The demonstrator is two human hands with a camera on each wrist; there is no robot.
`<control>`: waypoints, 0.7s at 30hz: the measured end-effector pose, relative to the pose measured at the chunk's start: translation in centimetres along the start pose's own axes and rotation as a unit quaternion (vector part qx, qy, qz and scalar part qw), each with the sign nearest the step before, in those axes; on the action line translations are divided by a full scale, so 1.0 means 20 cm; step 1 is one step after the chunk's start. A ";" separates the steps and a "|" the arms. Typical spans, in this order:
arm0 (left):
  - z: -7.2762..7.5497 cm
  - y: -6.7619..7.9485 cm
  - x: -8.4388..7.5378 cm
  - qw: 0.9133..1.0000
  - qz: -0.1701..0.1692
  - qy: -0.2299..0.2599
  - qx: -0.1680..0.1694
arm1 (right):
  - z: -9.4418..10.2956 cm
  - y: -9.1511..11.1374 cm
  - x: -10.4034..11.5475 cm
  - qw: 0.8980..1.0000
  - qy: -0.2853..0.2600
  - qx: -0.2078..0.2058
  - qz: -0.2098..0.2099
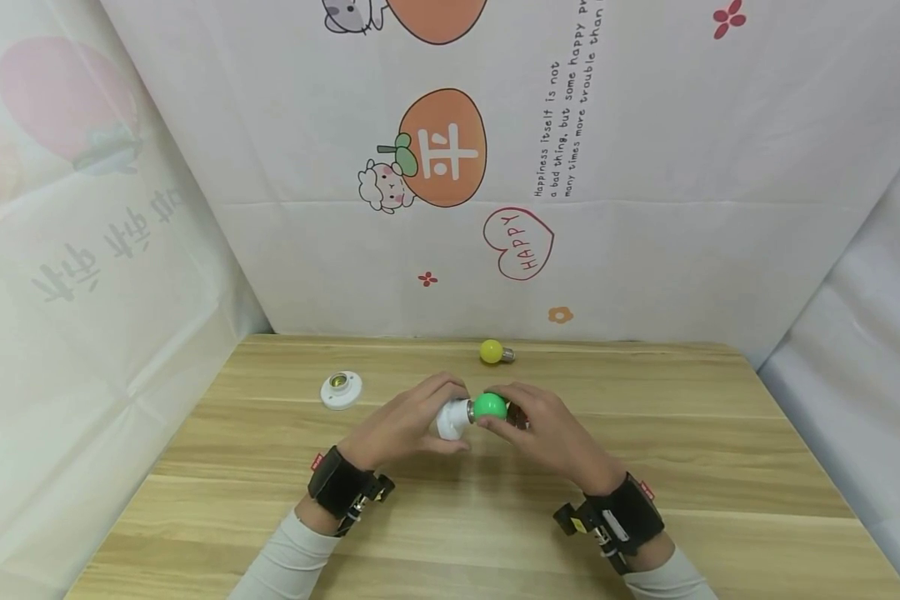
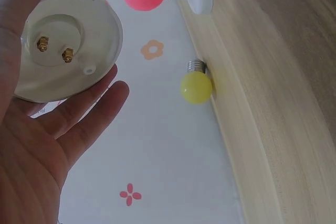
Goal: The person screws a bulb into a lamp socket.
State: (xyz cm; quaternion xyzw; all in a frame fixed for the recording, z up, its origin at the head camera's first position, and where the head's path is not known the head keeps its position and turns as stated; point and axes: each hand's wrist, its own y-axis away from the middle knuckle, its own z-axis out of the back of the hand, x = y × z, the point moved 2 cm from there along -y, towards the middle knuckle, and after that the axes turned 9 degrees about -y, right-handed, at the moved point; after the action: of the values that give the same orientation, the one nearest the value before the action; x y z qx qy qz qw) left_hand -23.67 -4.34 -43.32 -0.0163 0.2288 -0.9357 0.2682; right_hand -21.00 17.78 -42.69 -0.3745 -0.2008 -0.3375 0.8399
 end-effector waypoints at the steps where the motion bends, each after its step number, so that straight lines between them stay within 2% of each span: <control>1: 0.00 0.00 0.00 1.000 -0.001 -0.002 0.000 | 0.00 0.00 0.00 1.000 -0.001 0.000 -0.002; 7: -0.01 0.00 0.00 1.000 0.000 -0.008 0.003 | 0.00 0.00 -0.01 1.000 -0.011 -0.001 -0.007; 15: 0.00 0.00 0.01 1.000 -0.006 -0.011 -0.005 | -0.01 0.00 0.00 0.999 -0.026 -0.012 0.044; 21: 0.01 0.01 0.01 1.000 -0.004 -0.005 -0.009 | 0.00 0.00 0.01 0.998 -0.031 0.002 0.055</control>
State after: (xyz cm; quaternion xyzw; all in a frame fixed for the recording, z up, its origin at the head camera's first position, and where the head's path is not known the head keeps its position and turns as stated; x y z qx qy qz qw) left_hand -23.68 -4.56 -43.18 -0.0244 0.2357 -0.9346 0.2653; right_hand -20.94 17.65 -42.63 -0.3934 -0.2068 -0.2786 0.8514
